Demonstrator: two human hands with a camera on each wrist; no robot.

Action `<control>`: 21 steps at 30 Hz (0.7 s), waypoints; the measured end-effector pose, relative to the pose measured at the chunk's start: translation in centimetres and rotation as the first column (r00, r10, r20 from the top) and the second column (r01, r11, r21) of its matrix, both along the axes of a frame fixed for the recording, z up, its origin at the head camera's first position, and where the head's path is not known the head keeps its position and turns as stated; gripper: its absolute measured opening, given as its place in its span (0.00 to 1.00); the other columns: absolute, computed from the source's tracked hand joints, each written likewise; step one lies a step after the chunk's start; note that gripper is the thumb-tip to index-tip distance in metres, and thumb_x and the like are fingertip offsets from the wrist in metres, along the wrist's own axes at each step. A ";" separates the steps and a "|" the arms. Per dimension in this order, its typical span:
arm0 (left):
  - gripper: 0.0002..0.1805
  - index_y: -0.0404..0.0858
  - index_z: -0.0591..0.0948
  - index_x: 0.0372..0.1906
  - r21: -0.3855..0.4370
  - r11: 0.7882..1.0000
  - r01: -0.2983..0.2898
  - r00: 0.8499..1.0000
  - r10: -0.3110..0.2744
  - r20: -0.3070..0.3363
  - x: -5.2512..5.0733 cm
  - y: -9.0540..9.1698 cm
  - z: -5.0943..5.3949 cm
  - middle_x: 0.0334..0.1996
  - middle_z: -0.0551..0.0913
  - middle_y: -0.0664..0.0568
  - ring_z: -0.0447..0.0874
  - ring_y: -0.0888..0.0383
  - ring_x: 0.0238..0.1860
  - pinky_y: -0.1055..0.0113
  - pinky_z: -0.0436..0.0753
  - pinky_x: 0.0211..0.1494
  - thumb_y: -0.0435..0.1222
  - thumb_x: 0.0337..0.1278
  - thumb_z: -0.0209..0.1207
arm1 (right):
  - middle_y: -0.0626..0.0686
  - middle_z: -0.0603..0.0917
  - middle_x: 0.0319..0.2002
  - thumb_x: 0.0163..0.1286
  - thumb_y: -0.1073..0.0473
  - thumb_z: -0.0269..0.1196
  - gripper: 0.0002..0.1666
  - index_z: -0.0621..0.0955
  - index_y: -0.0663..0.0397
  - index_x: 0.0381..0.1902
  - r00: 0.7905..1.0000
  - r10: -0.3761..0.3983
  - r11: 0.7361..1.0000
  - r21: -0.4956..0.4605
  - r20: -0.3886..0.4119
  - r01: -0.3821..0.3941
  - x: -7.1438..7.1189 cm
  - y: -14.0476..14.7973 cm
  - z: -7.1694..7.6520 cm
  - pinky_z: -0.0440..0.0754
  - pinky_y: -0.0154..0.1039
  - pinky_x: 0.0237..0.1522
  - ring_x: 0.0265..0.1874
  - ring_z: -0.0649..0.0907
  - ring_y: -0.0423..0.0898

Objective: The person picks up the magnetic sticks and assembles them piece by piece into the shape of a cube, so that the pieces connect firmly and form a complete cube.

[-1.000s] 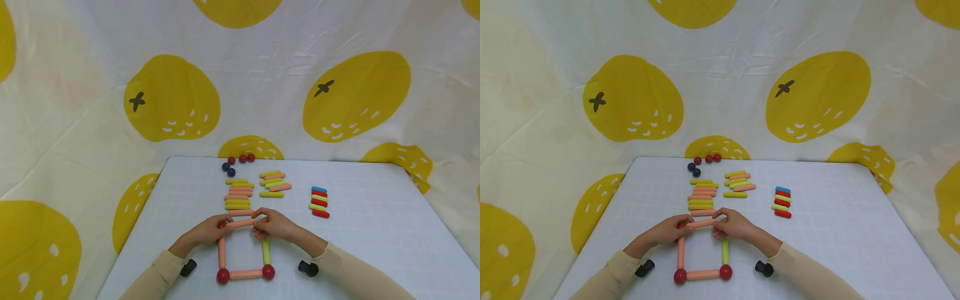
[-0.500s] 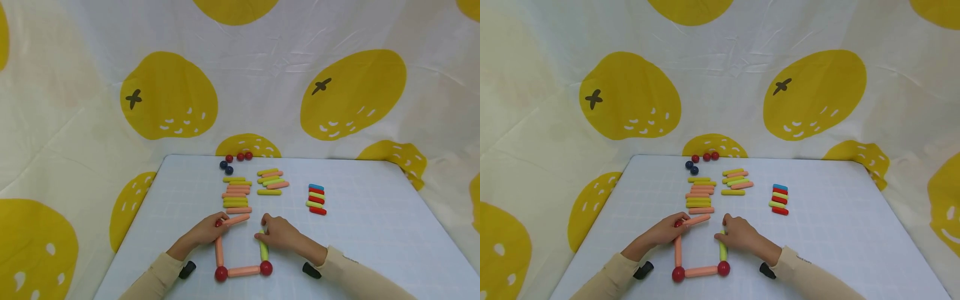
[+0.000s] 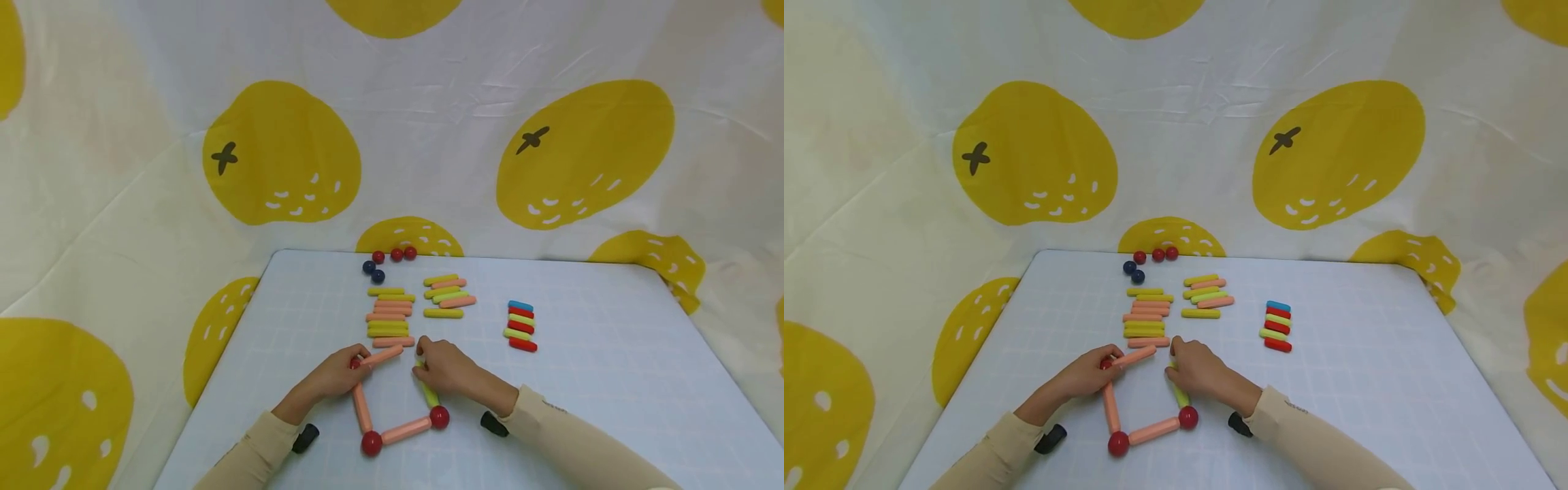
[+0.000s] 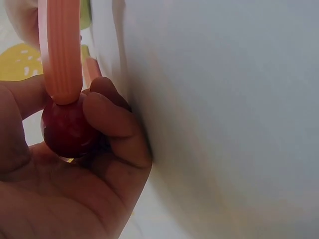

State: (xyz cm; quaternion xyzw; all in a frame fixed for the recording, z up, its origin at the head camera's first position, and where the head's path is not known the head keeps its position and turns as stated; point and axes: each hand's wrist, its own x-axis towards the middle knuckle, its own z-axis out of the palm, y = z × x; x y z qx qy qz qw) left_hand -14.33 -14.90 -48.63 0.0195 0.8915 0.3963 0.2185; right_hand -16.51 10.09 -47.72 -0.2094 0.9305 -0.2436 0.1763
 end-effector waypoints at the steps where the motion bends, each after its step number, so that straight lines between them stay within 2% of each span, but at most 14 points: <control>1: 0.11 0.45 0.79 0.50 -0.008 1.000 0.003 1.000 -0.003 -0.002 0.0 0.0 0.0 0.32 0.76 0.50 0.72 0.55 0.29 0.66 0.68 0.29 0.46 0.71 0.60 | 0.47 0.79 0.24 0.71 0.52 0.66 0.18 0.76 0.56 0.51 1.000 0.008 1.000 -0.003 0.006 -0.008 -0.1 -0.1 0.1 0.73 0.35 0.24 0.20 0.76 0.41; 6: 0.11 0.44 0.80 0.48 -0.038 0.999 0.013 1.000 -0.013 -0.002 -0.1 -0.1 0.0 0.31 0.76 0.51 0.73 0.55 0.30 0.65 0.69 0.30 0.46 0.70 0.60 | 0.47 0.83 0.29 0.71 0.49 0.67 0.22 0.76 0.53 0.55 0.998 -0.010 0.999 -0.031 0.069 0.013 -1.0 0.2 1.0 0.77 0.37 0.29 0.25 0.79 0.42; 10: 0.11 0.44 0.80 0.47 -0.053 0.998 0.019 1.000 -0.019 -0.002 -0.3 -0.3 -0.1 0.30 0.77 0.52 0.74 0.56 0.31 0.65 0.69 0.31 0.46 0.70 0.60 | 0.49 0.86 0.36 0.73 0.46 0.65 0.23 0.76 0.53 0.58 0.987 -0.076 0.990 -0.110 0.145 0.092 -3.5 1.1 2.2 0.81 0.38 0.33 0.30 0.82 0.43; 12: 0.11 0.44 0.80 0.48 -0.052 0.998 0.019 1.000 -0.019 0.001 -0.3 -0.4 -0.1 0.30 0.76 0.52 0.73 0.56 0.31 0.64 0.69 0.31 0.47 0.70 0.60 | 0.52 0.87 0.40 0.75 0.46 0.62 0.24 0.75 0.54 0.60 0.973 -0.109 0.972 -0.185 0.204 0.147 -5.3 1.7 2.5 0.82 0.37 0.35 0.32 0.83 0.44; 16: 0.11 0.44 0.80 0.48 -0.037 0.999 0.027 1.000 -0.027 -0.003 -0.4 -0.6 -0.1 0.30 0.76 0.51 0.73 0.56 0.30 0.64 0.68 0.31 0.46 0.70 0.60 | 0.57 0.88 0.50 0.79 0.46 0.57 0.27 0.70 0.55 0.67 0.932 -0.159 0.906 -0.326 0.326 0.269 -9.3 2.4 3.0 0.85 0.37 0.39 0.39 0.87 0.47; 19: 0.10 0.45 0.80 0.47 -0.023 0.999 0.044 0.999 -0.044 -0.009 -0.3 -0.5 -0.3 0.29 0.75 0.52 0.73 0.56 0.30 0.65 0.69 0.31 0.45 0.71 0.60 | 0.59 0.85 0.57 0.79 0.45 0.57 0.30 0.67 0.53 0.71 0.904 -0.194 0.866 -0.366 0.381 0.341 -12.2 2.5 3.1 0.85 0.39 0.45 0.45 0.87 0.50; 21: 0.10 0.45 0.80 0.47 -0.010 0.998 0.056 0.998 -0.056 -0.010 -0.3 -0.4 -0.4 0.29 0.75 0.52 0.73 0.56 0.30 0.64 0.69 0.31 0.46 0.71 0.59 | 0.58 0.84 0.61 0.79 0.43 0.57 0.33 0.64 0.50 0.73 0.887 -0.224 0.852 -0.360 0.404 0.379 -13.9 2.5 3.0 0.86 0.41 0.51 0.48 0.86 0.51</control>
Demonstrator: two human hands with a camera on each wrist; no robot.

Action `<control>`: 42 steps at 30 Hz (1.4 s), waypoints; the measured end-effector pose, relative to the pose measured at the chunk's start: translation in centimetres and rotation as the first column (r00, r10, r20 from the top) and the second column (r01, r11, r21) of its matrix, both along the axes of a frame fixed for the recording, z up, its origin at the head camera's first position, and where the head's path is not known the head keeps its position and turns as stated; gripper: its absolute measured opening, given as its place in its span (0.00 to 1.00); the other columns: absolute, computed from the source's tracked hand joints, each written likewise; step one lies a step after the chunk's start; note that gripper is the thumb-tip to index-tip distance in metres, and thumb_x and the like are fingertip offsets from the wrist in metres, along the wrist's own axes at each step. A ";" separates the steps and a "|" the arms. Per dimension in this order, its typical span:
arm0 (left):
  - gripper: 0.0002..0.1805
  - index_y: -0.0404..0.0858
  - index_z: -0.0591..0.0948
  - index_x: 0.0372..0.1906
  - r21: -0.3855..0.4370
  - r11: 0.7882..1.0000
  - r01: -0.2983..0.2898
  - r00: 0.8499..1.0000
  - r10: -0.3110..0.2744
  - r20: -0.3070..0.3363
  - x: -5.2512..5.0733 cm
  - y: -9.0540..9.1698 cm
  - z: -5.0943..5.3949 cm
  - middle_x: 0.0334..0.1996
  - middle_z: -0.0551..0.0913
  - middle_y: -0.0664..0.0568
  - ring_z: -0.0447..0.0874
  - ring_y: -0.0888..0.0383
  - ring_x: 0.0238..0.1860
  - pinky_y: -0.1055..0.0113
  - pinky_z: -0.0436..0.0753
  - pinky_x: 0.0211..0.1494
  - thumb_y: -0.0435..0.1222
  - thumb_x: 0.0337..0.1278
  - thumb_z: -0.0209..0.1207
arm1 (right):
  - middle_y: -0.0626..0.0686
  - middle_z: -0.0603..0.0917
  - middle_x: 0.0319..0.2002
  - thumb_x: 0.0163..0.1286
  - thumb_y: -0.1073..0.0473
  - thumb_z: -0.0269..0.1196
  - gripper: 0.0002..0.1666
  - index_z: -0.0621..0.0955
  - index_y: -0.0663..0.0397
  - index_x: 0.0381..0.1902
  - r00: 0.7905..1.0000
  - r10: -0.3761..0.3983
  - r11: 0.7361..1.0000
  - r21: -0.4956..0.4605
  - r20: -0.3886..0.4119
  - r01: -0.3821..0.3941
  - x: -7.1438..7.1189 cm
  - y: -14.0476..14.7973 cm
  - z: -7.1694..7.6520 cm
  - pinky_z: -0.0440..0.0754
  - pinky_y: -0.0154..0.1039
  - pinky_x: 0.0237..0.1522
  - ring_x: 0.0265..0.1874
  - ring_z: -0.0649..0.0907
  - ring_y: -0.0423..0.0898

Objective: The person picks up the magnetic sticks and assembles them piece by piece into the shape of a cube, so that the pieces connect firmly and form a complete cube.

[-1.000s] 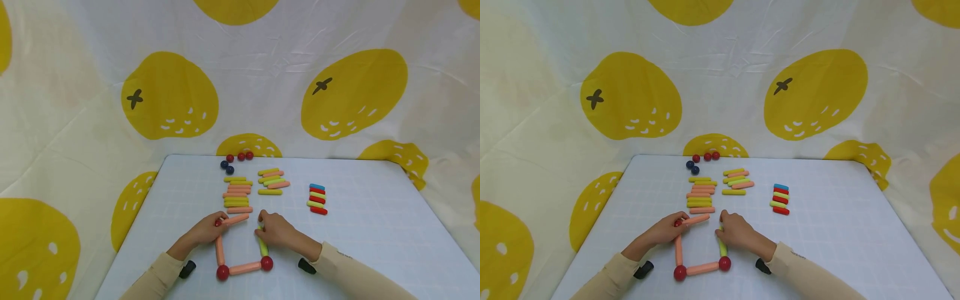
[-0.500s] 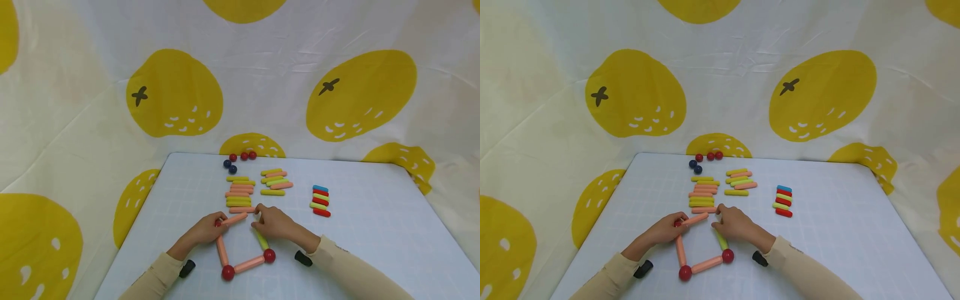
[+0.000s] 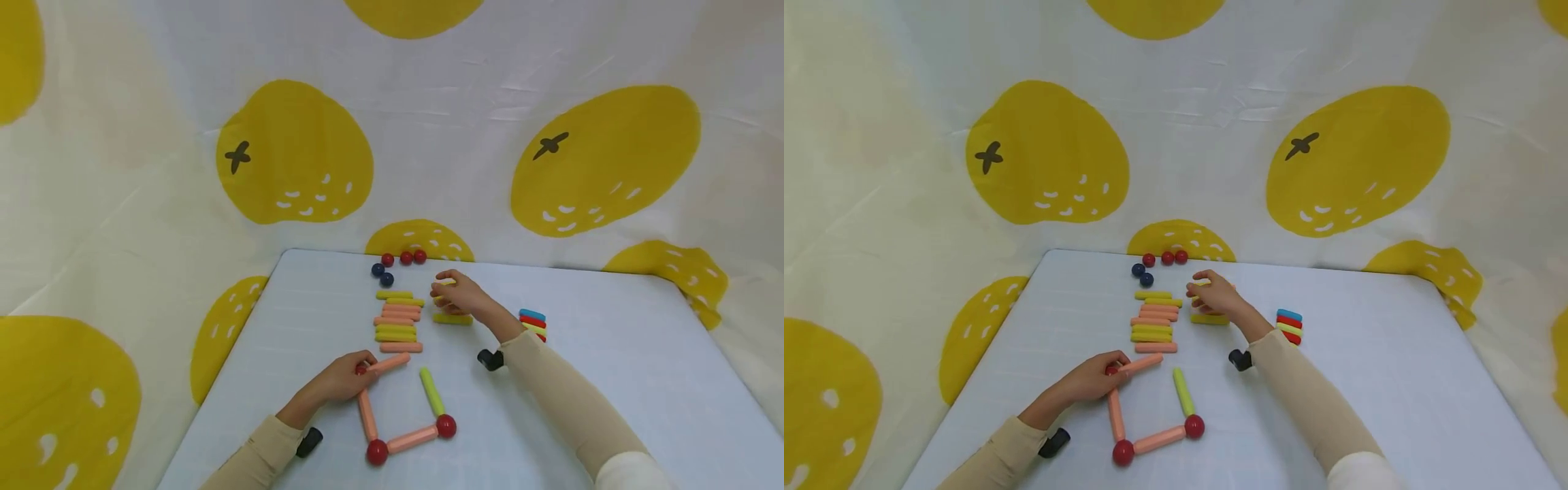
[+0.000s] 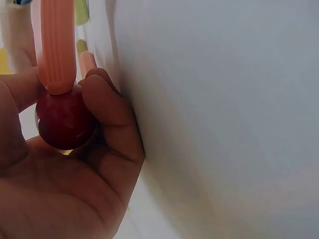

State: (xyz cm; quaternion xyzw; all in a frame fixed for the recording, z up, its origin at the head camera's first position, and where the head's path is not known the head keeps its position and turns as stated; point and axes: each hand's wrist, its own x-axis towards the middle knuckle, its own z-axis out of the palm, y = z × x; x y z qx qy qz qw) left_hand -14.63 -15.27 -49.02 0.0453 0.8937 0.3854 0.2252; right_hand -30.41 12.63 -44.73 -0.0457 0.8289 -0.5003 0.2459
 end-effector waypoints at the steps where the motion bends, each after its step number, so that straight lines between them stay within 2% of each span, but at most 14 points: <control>1: 0.10 0.45 0.80 0.47 0.005 1.000 0.002 1.000 -0.002 0.000 0.0 -0.1 0.0 0.29 0.75 0.52 0.73 0.56 0.30 0.64 0.69 0.31 0.46 0.71 0.59 | 0.58 0.83 0.63 0.79 0.43 0.57 0.34 0.63 0.50 0.74 1.000 -0.009 1.000 -0.001 0.007 0.009 -1.0 -0.2 -0.1 0.85 0.43 0.53 0.50 0.86 0.51; 5: 0.10 0.46 0.80 0.48 0.021 1.000 0.006 1.000 -0.007 0.014 -0.1 -0.2 -0.1 0.30 0.75 0.53 0.73 0.56 0.31 0.64 0.69 0.32 0.46 0.71 0.60 | 0.59 0.81 0.65 0.79 0.43 0.57 0.38 0.59 0.52 0.77 0.998 -0.049 0.999 0.017 0.024 0.049 -4.7 -0.7 -0.3 0.84 0.47 0.57 0.53 0.85 0.53; 11: 0.07 0.47 0.81 0.47 0.046 0.999 0.016 1.000 -0.015 -0.014 0.1 -0.5 0.1 0.29 0.74 0.53 0.70 0.56 0.31 0.64 0.67 0.32 0.43 0.69 0.60 | 0.62 0.83 0.61 0.78 0.48 0.58 0.38 0.60 0.56 0.77 0.996 -0.092 0.994 0.061 0.018 0.091 -8.6 -2.1 -0.8 0.85 0.35 0.42 0.43 0.87 0.50; 14: 0.07 0.48 0.80 0.46 0.063 0.998 0.014 1.000 -0.015 0.011 0.2 -0.5 0.3 0.29 0.74 0.54 0.71 0.57 0.31 0.64 0.68 0.31 0.44 0.69 0.60 | 0.60 0.84 0.59 0.78 0.47 0.58 0.38 0.60 0.56 0.77 0.993 -0.111 0.991 0.083 0.042 0.107 -9.9 -2.7 -1.5 0.83 0.32 0.39 0.39 0.86 0.46; 20: 0.07 0.48 0.81 0.46 0.062 0.998 0.009 1.000 -0.010 0.018 0.0 -0.5 0.4 0.28 0.73 0.54 0.70 0.56 0.31 0.64 0.67 0.31 0.45 0.70 0.60 | 0.55 0.86 0.50 0.78 0.45 0.58 0.40 0.58 0.54 0.78 0.979 -0.183 0.981 0.079 0.091 0.176 -11.5 -4.1 -2.4 0.82 0.33 0.38 0.34 0.83 0.43; 24: 0.07 0.48 0.81 0.47 0.066 0.998 0.009 0.999 -0.011 0.033 -0.1 -0.6 0.3 0.29 0.75 0.54 0.72 0.57 0.31 0.65 0.69 0.32 0.44 0.70 0.60 | 0.53 0.87 0.46 0.77 0.46 0.59 0.40 0.60 0.55 0.77 0.975 -0.201 0.979 0.062 0.093 0.196 -12.1 -5.0 -2.6 0.82 0.33 0.35 0.30 0.84 0.41; 27: 0.08 0.48 0.81 0.47 0.063 0.998 0.007 1.000 -0.008 0.019 -0.1 -0.7 0.2 0.28 0.74 0.55 0.71 0.58 0.31 0.65 0.68 0.31 0.43 0.68 0.61 | 0.51 0.87 0.44 0.76 0.46 0.60 0.38 0.64 0.57 0.75 0.975 -0.205 0.977 0.070 0.085 0.199 -12.3 -5.4 -2.7 0.82 0.32 0.33 0.27 0.84 0.40; 33: 0.06 0.51 0.81 0.46 0.056 0.998 -0.002 0.999 -0.001 0.051 0.0 -0.1 0.4 0.27 0.72 0.55 0.70 0.58 0.30 0.64 0.67 0.30 0.44 0.69 0.61 | 0.50 0.88 0.41 0.75 0.45 0.62 0.33 0.71 0.57 0.69 0.975 -0.204 0.976 0.092 0.084 0.196 -11.9 -4.8 -2.6 0.82 0.31 0.34 0.27 0.84 0.39; 36: 0.05 0.51 0.81 0.45 0.058 0.998 -0.010 0.998 0.006 0.068 0.0 -0.1 0.6 0.28 0.74 0.55 0.72 0.57 0.30 0.64 0.68 0.30 0.45 0.69 0.61 | 0.51 0.88 0.45 0.74 0.44 0.64 0.32 0.74 0.56 0.67 0.974 -0.201 0.979 0.055 0.104 0.196 -11.6 -4.7 -2.3 0.84 0.32 0.37 0.31 0.85 0.40; 39: 0.06 0.50 0.81 0.45 0.056 0.998 -0.015 0.998 0.011 0.067 0.1 -0.4 0.7 0.29 0.75 0.54 0.73 0.56 0.31 0.64 0.69 0.31 0.46 0.70 0.60 | 0.56 0.87 0.54 0.75 0.43 0.63 0.32 0.74 0.54 0.68 0.979 -0.171 0.985 -0.015 0.109 0.174 -10.9 -4.8 -1.7 0.85 0.31 0.41 0.36 0.86 0.41; 42: 0.08 0.49 0.80 0.45 0.059 0.998 -0.018 0.997 0.014 0.075 0.2 -0.3 0.7 0.33 0.78 0.53 0.75 0.55 0.34 0.63 0.71 0.33 0.47 0.71 0.60 | 0.59 0.84 0.61 0.77 0.43 0.60 0.31 0.73 0.53 0.70 0.989 -0.104 0.989 -0.093 0.107 0.114 -9.2 -4.2 -0.9 0.85 0.30 0.42 0.43 0.88 0.47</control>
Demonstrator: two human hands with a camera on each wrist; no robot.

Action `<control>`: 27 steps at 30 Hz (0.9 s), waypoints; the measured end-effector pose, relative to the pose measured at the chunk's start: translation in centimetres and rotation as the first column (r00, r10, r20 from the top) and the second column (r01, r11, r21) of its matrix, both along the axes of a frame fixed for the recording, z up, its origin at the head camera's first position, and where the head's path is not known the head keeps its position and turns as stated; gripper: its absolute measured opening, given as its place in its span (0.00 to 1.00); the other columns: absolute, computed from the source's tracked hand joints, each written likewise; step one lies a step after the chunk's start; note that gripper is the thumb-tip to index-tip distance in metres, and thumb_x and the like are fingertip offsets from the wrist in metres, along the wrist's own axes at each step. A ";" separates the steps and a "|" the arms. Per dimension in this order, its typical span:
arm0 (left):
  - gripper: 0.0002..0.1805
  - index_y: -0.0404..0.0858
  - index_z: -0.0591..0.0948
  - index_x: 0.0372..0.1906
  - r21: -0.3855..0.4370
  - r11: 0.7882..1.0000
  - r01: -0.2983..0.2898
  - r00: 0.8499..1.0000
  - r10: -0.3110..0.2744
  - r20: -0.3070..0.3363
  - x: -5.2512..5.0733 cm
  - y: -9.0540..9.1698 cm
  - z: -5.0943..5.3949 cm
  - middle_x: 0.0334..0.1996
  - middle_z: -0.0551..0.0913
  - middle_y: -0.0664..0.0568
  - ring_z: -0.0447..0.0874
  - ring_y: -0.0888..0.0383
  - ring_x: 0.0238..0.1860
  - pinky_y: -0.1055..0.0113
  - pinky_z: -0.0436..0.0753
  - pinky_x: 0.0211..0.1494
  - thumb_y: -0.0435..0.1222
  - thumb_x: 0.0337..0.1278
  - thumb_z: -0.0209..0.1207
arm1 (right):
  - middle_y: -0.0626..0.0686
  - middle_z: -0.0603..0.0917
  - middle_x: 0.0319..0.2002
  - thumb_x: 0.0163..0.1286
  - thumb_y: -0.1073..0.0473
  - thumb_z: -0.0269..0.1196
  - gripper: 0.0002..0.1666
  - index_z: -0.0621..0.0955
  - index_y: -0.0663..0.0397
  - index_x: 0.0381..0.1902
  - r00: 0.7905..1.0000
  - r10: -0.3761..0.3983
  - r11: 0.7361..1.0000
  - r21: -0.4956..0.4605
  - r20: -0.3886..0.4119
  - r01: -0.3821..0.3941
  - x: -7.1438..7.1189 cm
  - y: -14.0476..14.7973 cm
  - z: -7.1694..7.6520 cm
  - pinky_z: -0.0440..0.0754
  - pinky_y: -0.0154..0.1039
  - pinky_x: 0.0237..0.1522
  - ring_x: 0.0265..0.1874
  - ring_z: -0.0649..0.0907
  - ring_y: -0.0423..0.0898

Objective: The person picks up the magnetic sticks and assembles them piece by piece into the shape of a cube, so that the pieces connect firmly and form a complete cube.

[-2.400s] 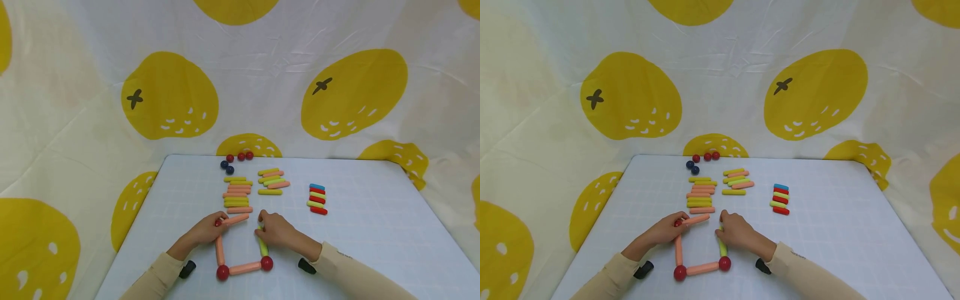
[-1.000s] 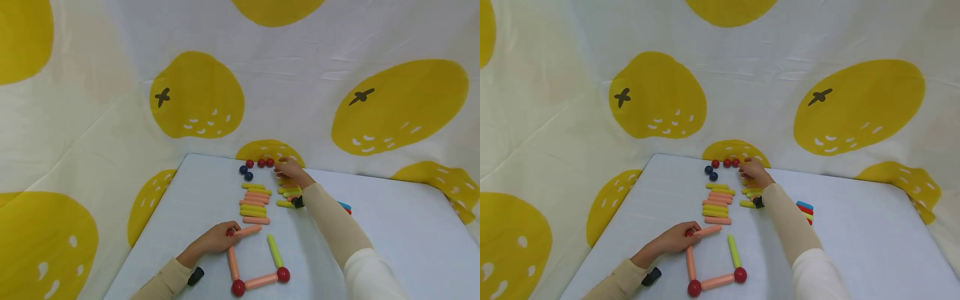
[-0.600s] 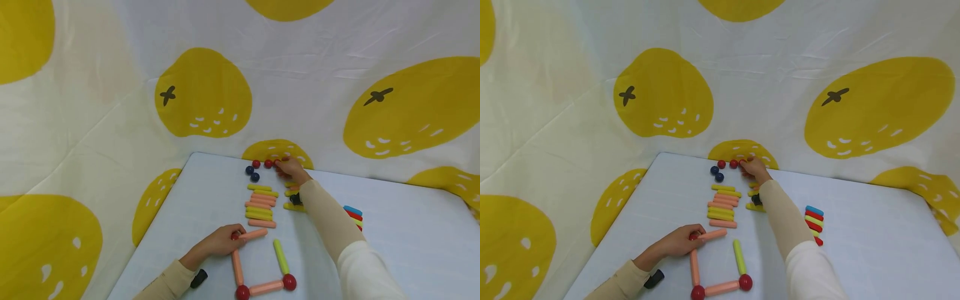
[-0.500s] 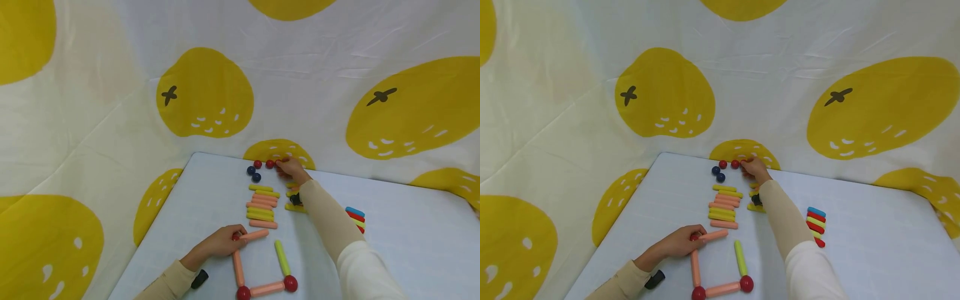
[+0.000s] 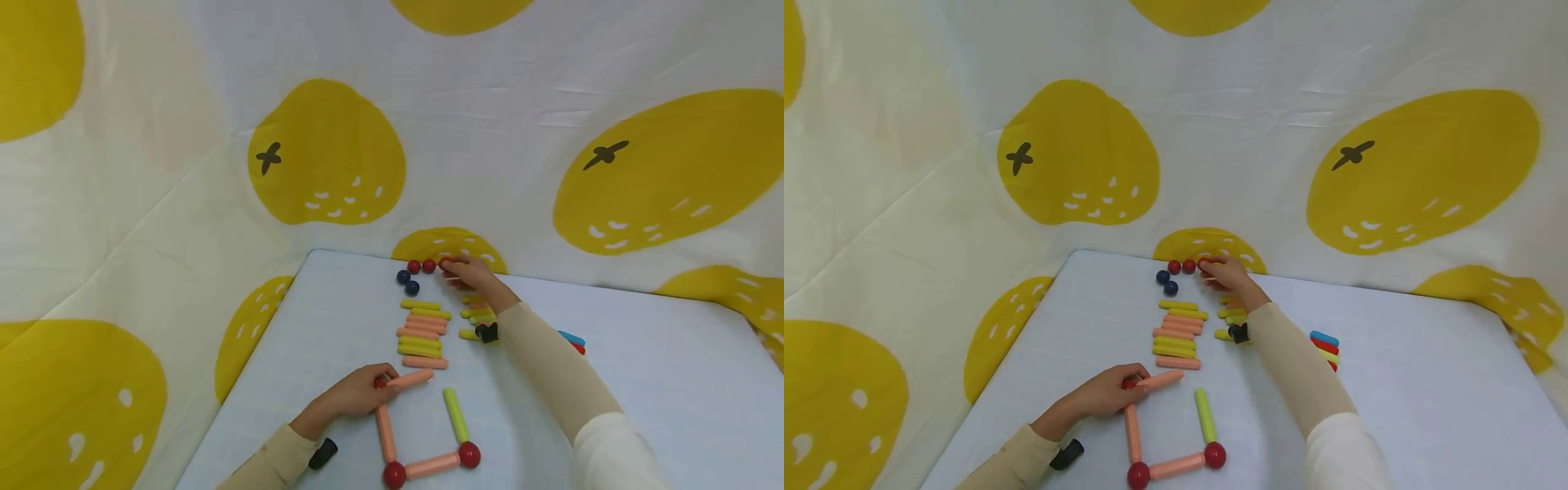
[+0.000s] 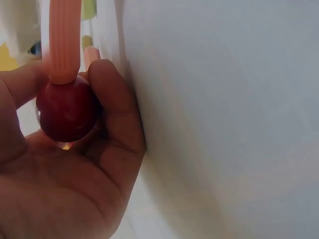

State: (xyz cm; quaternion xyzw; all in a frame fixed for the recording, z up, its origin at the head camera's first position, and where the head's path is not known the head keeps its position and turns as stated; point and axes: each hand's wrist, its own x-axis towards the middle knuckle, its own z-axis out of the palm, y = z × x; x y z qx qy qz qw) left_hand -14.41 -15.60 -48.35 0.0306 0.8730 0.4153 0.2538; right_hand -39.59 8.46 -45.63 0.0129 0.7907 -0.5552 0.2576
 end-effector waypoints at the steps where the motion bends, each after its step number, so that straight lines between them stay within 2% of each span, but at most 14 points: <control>1: 0.10 0.48 0.81 0.46 0.002 1.000 -0.005 1.000 0.005 -0.002 0.1 0.0 -0.1 0.35 0.79 0.53 0.75 0.55 0.35 0.63 0.72 0.34 0.48 0.71 0.60 | 0.60 0.84 0.61 0.77 0.43 0.60 0.32 0.72 0.52 0.71 1.000 0.023 1.000 -0.019 -0.003 -0.023 0.8 0.2 0.3 0.85 0.29 0.41 0.45 0.88 0.49; 5: 0.14 0.47 0.81 0.49 0.004 1.000 -0.020 1.000 0.020 -0.012 0.3 -0.1 -0.3 0.40 0.80 0.52 0.76 0.54 0.38 0.61 0.73 0.37 0.50 0.70 0.61 | 0.59 0.85 0.60 0.76 0.42 0.60 0.33 0.71 0.48 0.72 0.993 0.119 0.990 -0.074 0.014 -0.118 4.8 1.2 0.6 0.83 0.29 0.39 0.48 0.86 0.53; 10: 0.14 0.47 0.81 0.49 0.012 1.000 -0.027 0.999 0.027 -0.042 0.4 -0.2 -0.5 0.35 0.79 0.52 0.75 0.55 0.33 0.62 0.72 0.33 0.51 0.69 0.61 | 0.54 0.87 0.51 0.73 0.42 0.63 0.35 0.71 0.47 0.73 0.978 0.204 0.973 -0.115 0.042 -0.198 10.5 2.2 -0.3 0.80 0.30 0.37 0.38 0.84 0.47; 13: 0.12 0.47 0.81 0.48 0.012 1.000 -0.024 0.996 0.025 -0.081 0.2 -0.3 -0.5 0.33 0.78 0.52 0.75 0.55 0.33 0.63 0.72 0.33 0.49 0.70 0.60 | 0.52 0.88 0.48 0.73 0.43 0.64 0.37 0.71 0.50 0.73 0.966 0.257 0.958 -0.137 0.034 -0.251 13.1 2.6 -1.1 0.79 0.31 0.36 0.35 0.84 0.44; 15: 0.11 0.46 0.81 0.47 0.005 1.000 -0.022 0.995 0.023 -0.101 0.1 -0.4 -0.4 0.32 0.78 0.52 0.75 0.55 0.33 0.63 0.72 0.33 0.48 0.70 0.60 | 0.52 0.88 0.47 0.73 0.43 0.65 0.37 0.71 0.52 0.73 0.960 0.277 0.950 -0.156 0.028 -0.270 14.4 2.7 -1.8 0.78 0.31 0.36 0.33 0.83 0.43; 19: 0.11 0.46 0.80 0.47 -0.006 1.000 -0.028 0.995 0.028 -0.098 0.0 -0.2 -0.3 0.32 0.78 0.52 0.75 0.56 0.32 0.64 0.72 0.33 0.47 0.71 0.58 | 0.51 0.88 0.43 0.72 0.44 0.65 0.36 0.73 0.53 0.71 0.965 0.261 0.953 -0.163 0.022 -0.254 16.3 3.1 -2.7 0.79 0.32 0.35 0.31 0.82 0.41; 27: 0.10 0.45 0.79 0.49 -0.008 0.998 -0.068 0.996 0.067 -0.067 0.3 0.4 -0.3 0.30 0.76 0.51 0.74 0.56 0.28 0.65 0.71 0.31 0.46 0.72 0.59 | 0.53 0.89 0.44 0.72 0.44 0.65 0.31 0.76 0.51 0.68 0.955 0.295 0.941 -0.181 0.021 -0.286 18.5 3.7 -3.3 0.78 0.32 0.35 0.30 0.82 0.42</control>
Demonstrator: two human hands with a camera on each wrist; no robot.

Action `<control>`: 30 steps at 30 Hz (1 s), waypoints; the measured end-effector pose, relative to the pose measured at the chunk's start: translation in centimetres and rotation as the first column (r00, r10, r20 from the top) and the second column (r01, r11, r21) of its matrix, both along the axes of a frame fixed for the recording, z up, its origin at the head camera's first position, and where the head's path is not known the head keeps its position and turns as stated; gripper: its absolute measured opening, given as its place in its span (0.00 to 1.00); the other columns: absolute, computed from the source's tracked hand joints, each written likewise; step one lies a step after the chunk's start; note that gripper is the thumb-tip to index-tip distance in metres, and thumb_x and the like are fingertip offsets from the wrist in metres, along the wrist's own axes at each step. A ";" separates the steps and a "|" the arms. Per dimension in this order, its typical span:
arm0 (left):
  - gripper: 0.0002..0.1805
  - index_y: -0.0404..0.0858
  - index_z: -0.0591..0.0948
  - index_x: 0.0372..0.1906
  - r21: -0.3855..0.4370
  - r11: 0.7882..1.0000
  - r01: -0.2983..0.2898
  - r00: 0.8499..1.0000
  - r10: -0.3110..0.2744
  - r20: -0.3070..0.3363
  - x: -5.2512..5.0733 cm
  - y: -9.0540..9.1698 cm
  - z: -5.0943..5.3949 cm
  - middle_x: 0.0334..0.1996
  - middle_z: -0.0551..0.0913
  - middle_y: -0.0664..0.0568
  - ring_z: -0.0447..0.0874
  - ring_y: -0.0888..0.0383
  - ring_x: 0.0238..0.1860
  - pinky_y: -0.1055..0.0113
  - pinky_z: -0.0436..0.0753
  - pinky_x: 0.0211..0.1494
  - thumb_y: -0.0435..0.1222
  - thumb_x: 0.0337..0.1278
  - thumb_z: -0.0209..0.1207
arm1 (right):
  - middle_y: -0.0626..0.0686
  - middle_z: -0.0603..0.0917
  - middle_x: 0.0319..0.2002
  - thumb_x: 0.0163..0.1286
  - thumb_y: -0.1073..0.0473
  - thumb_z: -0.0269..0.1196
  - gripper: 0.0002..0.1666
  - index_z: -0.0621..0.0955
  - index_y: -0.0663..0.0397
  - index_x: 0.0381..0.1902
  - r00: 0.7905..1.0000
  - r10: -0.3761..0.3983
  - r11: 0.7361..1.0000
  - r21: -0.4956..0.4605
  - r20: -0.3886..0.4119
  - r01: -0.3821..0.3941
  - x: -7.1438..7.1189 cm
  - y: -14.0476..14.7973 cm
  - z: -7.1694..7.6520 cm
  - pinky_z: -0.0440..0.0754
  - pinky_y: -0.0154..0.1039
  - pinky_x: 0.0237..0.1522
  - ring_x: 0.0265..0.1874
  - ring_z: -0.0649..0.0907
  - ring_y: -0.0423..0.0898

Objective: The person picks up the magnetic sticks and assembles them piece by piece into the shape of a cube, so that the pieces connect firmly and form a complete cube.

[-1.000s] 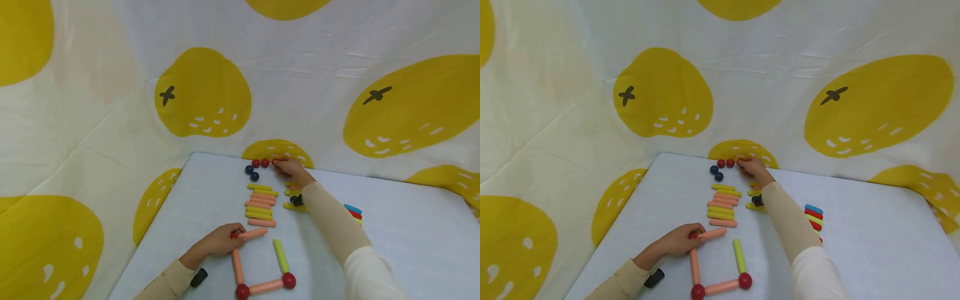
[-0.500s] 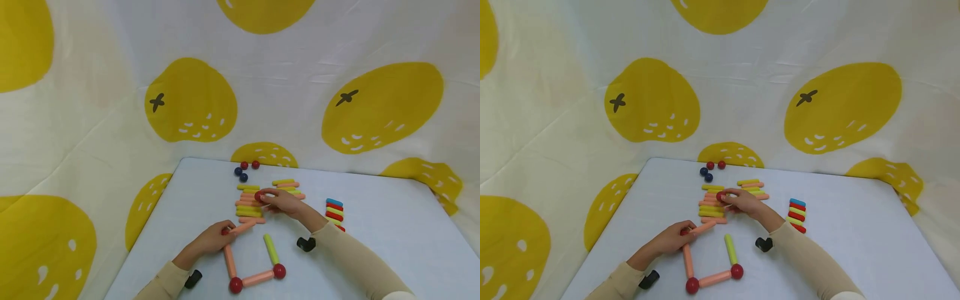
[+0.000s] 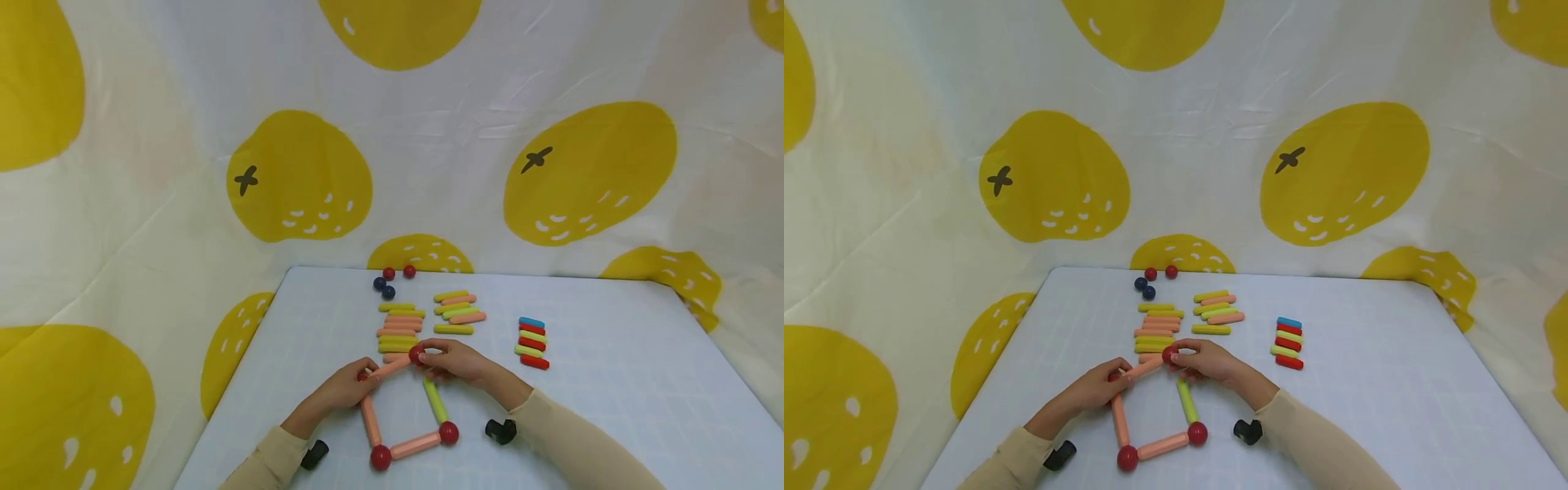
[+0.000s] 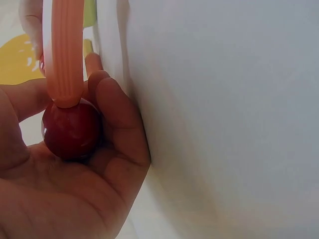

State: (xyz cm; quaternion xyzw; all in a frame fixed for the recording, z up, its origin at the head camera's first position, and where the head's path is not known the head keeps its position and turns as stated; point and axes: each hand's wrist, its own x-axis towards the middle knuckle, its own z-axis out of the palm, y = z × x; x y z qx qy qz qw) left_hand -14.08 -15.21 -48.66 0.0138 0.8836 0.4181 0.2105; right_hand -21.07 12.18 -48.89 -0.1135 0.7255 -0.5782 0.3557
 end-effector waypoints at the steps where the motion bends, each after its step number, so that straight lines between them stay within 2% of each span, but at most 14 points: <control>1: 0.10 0.46 0.79 0.49 -0.002 1.000 -0.002 1.000 0.002 0.004 0.0 0.0 -0.1 0.30 0.76 0.51 0.74 0.56 0.28 0.65 0.71 0.31 0.46 0.72 0.59 | 0.53 0.89 0.44 0.72 0.44 0.65 0.31 0.77 0.51 0.67 1.000 0.003 1.000 -0.002 0.004 -0.003 0.1 0.0 0.0 0.78 0.32 0.35 0.30 0.82 0.42; 5: 0.10 0.45 0.79 0.48 -0.011 1.000 0.005 1.000 -0.005 -0.012 0.0 0.1 -0.2 0.29 0.76 0.52 0.74 0.57 0.28 0.65 0.71 0.31 0.46 0.72 0.59 | 0.54 0.89 0.45 0.71 0.43 0.66 0.31 0.77 0.50 0.67 1.000 0.001 1.000 -0.006 0.005 -0.001 0.3 -0.1 -0.2 0.78 0.32 0.34 0.30 0.82 0.42; 10: 0.09 0.43 0.80 0.47 -0.025 0.999 0.033 0.996 -0.035 -0.083 -0.1 0.3 0.0 0.26 0.72 0.54 0.71 0.57 0.27 0.67 0.67 0.30 0.44 0.70 0.61 | 0.53 0.89 0.43 0.70 0.41 0.66 0.33 0.77 0.49 0.68 1.000 -0.002 1.000 0.001 0.003 0.002 0.2 -0.2 -0.2 0.77 0.32 0.34 0.29 0.81 0.42; 19: 0.07 0.44 0.80 0.45 -0.044 0.998 0.036 0.991 -0.042 -0.127 0.0 0.7 0.0 0.26 0.72 0.54 0.71 0.57 0.28 0.66 0.66 0.30 0.42 0.71 0.59 | 0.54 0.89 0.44 0.72 0.43 0.65 0.32 0.75 0.51 0.68 1.000 -0.009 1.000 -0.001 0.011 0.009 0.3 -0.3 0.3 0.79 0.32 0.35 0.29 0.82 0.43; 25: 0.06 0.44 0.80 0.44 -0.027 0.999 0.042 0.992 -0.045 -0.117 0.2 0.8 -0.3 0.26 0.72 0.54 0.71 0.57 0.28 0.66 0.67 0.30 0.42 0.72 0.58 | 0.55 0.90 0.46 0.73 0.44 0.64 0.30 0.76 0.50 0.67 1.000 -0.016 0.999 0.028 0.000 0.016 0.4 0.2 0.5 0.81 0.33 0.35 0.29 0.83 0.44; 30: 0.08 0.44 0.79 0.46 -0.005 1.000 0.030 0.997 -0.030 -0.075 0.3 0.8 0.1 0.27 0.73 0.53 0.72 0.57 0.27 0.65 0.69 0.30 0.43 0.73 0.58 | 0.51 0.90 0.43 0.75 0.43 0.62 0.27 0.77 0.48 0.65 0.999 -0.026 0.986 0.163 -0.039 0.032 0.5 1.7 0.9 0.80 0.33 0.35 0.28 0.83 0.44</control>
